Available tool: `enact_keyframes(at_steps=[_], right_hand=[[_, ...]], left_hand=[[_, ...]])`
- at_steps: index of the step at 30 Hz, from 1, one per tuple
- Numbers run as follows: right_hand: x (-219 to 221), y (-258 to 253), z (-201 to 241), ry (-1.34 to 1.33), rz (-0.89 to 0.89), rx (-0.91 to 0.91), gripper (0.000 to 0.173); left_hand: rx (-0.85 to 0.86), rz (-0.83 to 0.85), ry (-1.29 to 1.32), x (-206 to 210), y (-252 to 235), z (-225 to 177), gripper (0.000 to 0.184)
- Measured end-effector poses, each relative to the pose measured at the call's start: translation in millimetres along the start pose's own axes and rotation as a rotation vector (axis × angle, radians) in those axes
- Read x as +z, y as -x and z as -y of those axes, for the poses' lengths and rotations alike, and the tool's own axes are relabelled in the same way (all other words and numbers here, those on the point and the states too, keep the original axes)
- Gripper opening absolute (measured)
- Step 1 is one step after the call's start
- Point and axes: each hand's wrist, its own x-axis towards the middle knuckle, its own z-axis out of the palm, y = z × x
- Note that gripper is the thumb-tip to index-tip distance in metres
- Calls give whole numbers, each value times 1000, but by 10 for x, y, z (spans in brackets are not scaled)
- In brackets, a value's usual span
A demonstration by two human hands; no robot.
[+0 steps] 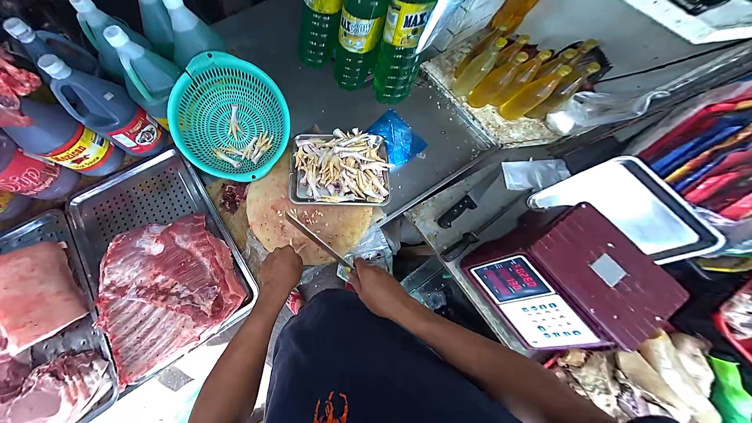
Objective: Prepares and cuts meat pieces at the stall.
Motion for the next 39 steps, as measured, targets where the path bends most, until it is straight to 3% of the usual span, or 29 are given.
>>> enact_keyframes(at_steps=[4,8,10,13,18,22,25,27,29,32,35,37,39], right_hand=[[159,27,-3,11,-13,-1,47],[140,-49,-75,10,34,18,46],[18,18,-21,-47,-9,-3,44],[-50,58,53,-80,-56,-38,43],[201,-106,-81,6,131,-14,43],[59,-104,-139,-59,31,6,44],[-24,-89,-289,-68,-83,71,45],[40,-113,-458,-61,-121,131,49],[169,-148,-639,-68,-122,181,50],[272,-181,-740,-100,-122,186,48],[292,-133,-807,-129,-143,151,46],[253,-7,-880,-175,-143,128,47],[208,152,-927,-191,-102,87,45]], left_hand=[[-41,-5,154,38,-62,-4,41],[-79,-192,663,400,-124,77,51],[-108,-120,804,610,-78,59,55],[-121,-36,746,655,-95,29,57],[-86,-68,495,541,-84,11,53],[-106,-60,331,397,-25,-45,47],[-124,-182,419,-122,-179,48,50],[-73,-369,562,-617,-362,176,48],[-3,-473,657,-1087,-558,264,57],[28,-467,605,-1549,-718,-21,62],[109,-317,473,-1172,-1129,-539,58],[167,-301,438,-841,-1389,-785,49],[180,-315,418,-831,-1420,-865,37]])
